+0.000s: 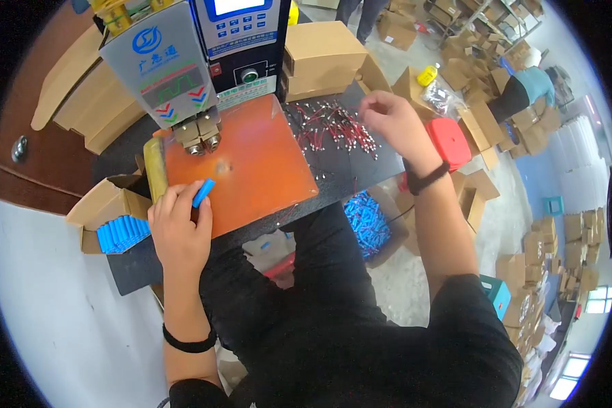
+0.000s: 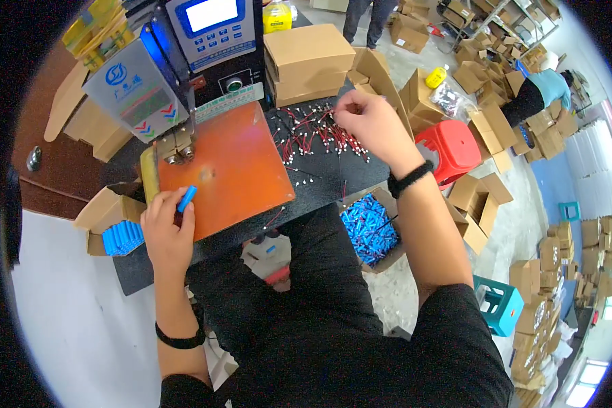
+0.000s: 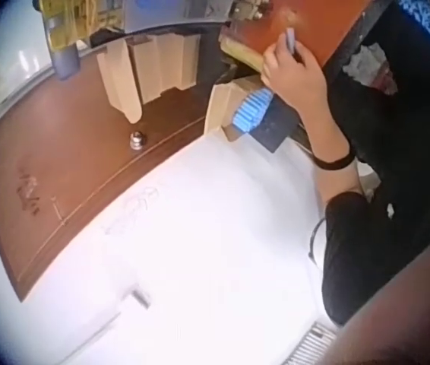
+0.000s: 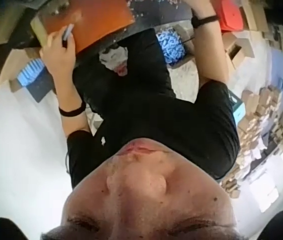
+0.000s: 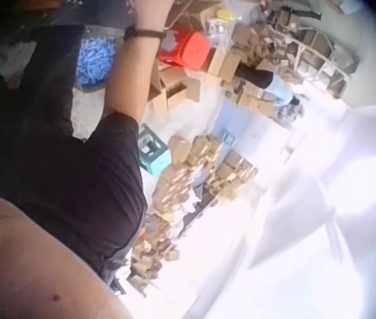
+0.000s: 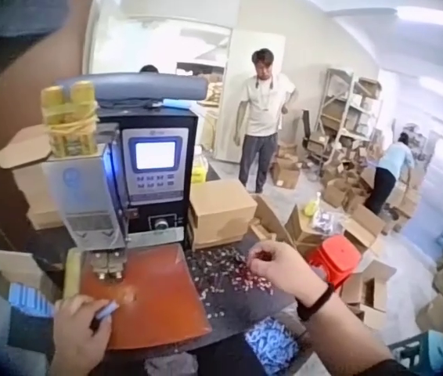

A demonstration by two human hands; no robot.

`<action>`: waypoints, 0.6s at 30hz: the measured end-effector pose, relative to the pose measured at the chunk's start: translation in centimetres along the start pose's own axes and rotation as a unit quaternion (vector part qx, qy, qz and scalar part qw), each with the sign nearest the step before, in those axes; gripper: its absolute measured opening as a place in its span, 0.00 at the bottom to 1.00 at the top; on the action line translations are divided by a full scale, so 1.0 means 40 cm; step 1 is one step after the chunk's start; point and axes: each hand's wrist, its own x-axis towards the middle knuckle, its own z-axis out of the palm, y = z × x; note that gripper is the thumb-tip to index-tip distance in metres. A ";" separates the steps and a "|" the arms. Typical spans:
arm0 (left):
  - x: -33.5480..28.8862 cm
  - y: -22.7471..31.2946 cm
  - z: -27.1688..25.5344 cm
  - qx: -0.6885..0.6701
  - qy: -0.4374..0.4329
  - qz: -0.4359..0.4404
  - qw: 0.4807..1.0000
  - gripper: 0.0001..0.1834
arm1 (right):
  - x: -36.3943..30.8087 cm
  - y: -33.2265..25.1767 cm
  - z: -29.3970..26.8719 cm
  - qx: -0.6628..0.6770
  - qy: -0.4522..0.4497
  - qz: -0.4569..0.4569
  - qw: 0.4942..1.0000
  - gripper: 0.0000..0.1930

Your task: Spot welding wires onto individual cylindrical batteries using a specialized machine.

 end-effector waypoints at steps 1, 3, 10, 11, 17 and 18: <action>0.000 -0.001 0.002 0.002 0.000 -0.003 1.000 0.13 | -0.007 -0.001 -0.005 0.043 0.012 -0.004 0.999 0.07; -0.004 -0.006 0.004 -0.021 0.010 -0.008 1.000 0.14 | -0.022 -0.008 0.001 0.128 0.017 -0.022 0.991 0.04; 0.004 -0.002 0.030 -0.206 0.029 -0.110 0.972 0.15 | -0.121 -0.065 0.119 0.277 0.021 -0.168 0.946 0.05; 0.019 0.007 0.040 -0.257 -0.004 -0.122 0.959 0.15 | -0.129 -0.057 0.137 0.287 0.011 -0.178 0.941 0.05; 0.058 0.001 0.055 -0.310 -0.065 -0.140 0.938 0.15 | -0.134 -0.053 0.272 0.323 -0.020 -0.235 0.916 0.05; 0.061 0.002 0.057 -0.326 -0.068 -0.157 0.930 0.15 | -0.130 -0.052 0.285 0.324 -0.023 -0.229 0.917 0.05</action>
